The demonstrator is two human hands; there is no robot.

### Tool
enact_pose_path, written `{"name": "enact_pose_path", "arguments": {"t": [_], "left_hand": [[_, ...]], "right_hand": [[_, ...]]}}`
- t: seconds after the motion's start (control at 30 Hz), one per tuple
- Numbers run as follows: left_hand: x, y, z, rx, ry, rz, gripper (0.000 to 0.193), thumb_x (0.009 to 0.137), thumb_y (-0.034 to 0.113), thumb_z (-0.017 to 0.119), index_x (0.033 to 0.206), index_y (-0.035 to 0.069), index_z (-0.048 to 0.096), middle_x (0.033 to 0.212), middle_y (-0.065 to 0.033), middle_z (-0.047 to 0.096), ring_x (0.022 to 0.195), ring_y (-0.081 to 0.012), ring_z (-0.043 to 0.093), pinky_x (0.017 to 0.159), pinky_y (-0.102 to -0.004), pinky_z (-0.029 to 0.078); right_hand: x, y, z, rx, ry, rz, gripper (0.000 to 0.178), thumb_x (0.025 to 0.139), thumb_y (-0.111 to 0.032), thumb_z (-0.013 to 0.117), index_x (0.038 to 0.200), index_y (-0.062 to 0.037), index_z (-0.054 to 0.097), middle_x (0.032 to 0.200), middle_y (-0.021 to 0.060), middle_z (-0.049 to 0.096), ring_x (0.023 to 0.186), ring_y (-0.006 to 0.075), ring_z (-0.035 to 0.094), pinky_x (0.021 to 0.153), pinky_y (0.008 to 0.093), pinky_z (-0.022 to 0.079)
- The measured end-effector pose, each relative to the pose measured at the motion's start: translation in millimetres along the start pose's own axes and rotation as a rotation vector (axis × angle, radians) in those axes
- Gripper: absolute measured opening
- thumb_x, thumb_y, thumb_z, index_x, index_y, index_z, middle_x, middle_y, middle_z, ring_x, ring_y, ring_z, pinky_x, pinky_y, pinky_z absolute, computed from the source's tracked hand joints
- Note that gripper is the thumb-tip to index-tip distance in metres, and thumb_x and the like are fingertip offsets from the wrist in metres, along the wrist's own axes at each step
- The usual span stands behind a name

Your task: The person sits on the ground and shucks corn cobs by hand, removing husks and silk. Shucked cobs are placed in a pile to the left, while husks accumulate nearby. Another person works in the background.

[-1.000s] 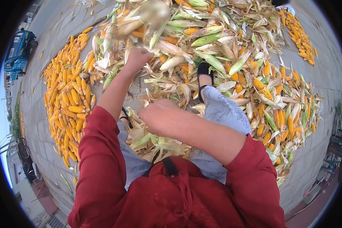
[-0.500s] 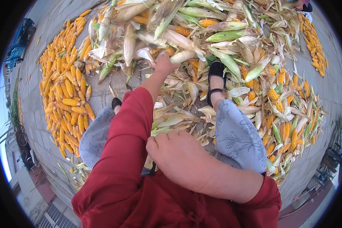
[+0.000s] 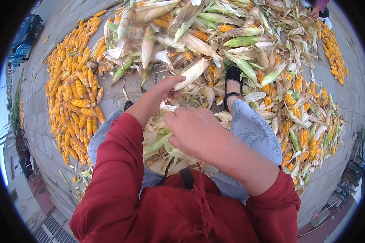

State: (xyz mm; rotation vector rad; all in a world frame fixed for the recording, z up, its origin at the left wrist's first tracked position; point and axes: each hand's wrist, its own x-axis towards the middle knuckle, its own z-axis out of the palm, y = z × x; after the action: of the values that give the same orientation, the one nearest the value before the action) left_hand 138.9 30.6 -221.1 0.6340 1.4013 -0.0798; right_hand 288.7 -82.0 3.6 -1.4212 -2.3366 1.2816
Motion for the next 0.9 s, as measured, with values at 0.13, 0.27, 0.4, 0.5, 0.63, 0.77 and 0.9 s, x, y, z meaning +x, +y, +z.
{"name": "enact_pose_path", "arguments": {"t": [0.13, 0.27, 0.4, 0.5, 0.63, 0.77, 0.9], "left_hand": [[-76, -34, -42, -0.173, -0.062, 0.171, 0.034, 0.089, 0.038, 0.056, 0.098, 0.005, 0.060, 0.067, -0.0035, 0.055, 0.049, -0.0122, 0.049, 0.043, -0.0268, 0.043], [-171, -32, -53, -0.232, -0.083, 0.450, 0.034, 0.092, 0.031, 0.055, 0.111, 0.003, 0.056, 0.085, -0.0068, 0.060, 0.065, -0.0143, 0.057, 0.056, -0.0284, 0.048], [-225, -41, -48, -0.328, -0.092, 0.847, 0.049, 0.089, 0.028, 0.061, 0.127, 0.001, 0.047, 0.107, -0.0098, 0.060, 0.088, -0.0174, 0.061, 0.074, -0.0310, 0.051], [-235, -44, -42, -0.254, -0.013, 1.045, 0.061, 0.085, 0.027, 0.065, 0.134, 0.001, 0.041, 0.117, -0.0102, 0.057, 0.098, -0.0191, 0.059, 0.086, -0.0359, 0.049], [-222, -47, -25, -0.273, 0.000, 1.080, 0.068, 0.082, 0.021, 0.069, 0.137, -0.001, 0.035, 0.128, -0.0121, 0.050, 0.117, -0.0210, 0.051, 0.096, -0.0366, 0.044], [-206, -45, -31, -0.132, -0.005, 0.990, 0.070, 0.081, 0.020, 0.072, 0.135, -0.004, 0.036, 0.127, -0.0132, 0.051, 0.116, -0.0189, 0.051, 0.096, -0.0344, 0.043], [-204, -37, -39, -0.073, 0.051, 0.994, 0.071, 0.077, 0.021, 0.074, 0.133, -0.005, 0.038, 0.123, -0.0134, 0.053, 0.111, -0.0190, 0.053, 0.094, -0.0332, 0.044]], "right_hand": [[13, -10, -19, 0.031, 0.112, -0.011, 0.035, 0.078, -0.023, 0.067, 0.100, 0.0031, 0.059, 0.087, 0.0200, 0.065, 0.083, 0.0353, 0.065, 0.073, 0.0439, 0.051], [31, 1, -43, 0.363, 0.430, 0.053, 0.043, 0.075, -0.032, 0.068, 0.098, 0.0041, 0.063, 0.080, 0.0198, 0.067, 0.077, 0.0289, 0.068, 0.071, 0.0390, 0.052], [47, -7, -65, 0.754, 0.735, 0.165, 0.066, 0.076, -0.042, 0.072, 0.117, 0.0060, 0.053, 0.098, 0.0151, 0.064, 0.087, 0.0185, 0.063, 0.074, 0.0306, 0.050], [60, -14, -66, 1.047, 0.656, 0.028, 0.089, 0.074, -0.050, 0.074, 0.135, 0.0040, 0.036, 0.124, 0.0179, 0.053, 0.101, 0.0205, 0.060, 0.081, 0.0317, 0.048], [83, -35, -52, 1.192, 0.534, -0.316, 0.097, 0.066, -0.038, 0.081, 0.137, 0.0036, 0.029, 0.124, 0.0180, 0.050, 0.115, 0.0219, 0.051, 0.096, 0.0361, 0.043], [101, -46, -45, 1.198, 0.722, -0.312, 0.073, 0.072, -0.029, 0.080, 0.127, 0.0003, 0.043, 0.112, 0.0123, 0.057, 0.104, 0.0178, 0.057, 0.091, 0.0311, 0.045], [115, -48, -41, 1.268, 0.868, -0.263, 0.044, 0.079, -0.025, 0.076, 0.112, -0.0035, 0.054, 0.101, 0.0050, 0.062, 0.090, 0.0118, 0.058, 0.080, 0.0279, 0.048]]}}
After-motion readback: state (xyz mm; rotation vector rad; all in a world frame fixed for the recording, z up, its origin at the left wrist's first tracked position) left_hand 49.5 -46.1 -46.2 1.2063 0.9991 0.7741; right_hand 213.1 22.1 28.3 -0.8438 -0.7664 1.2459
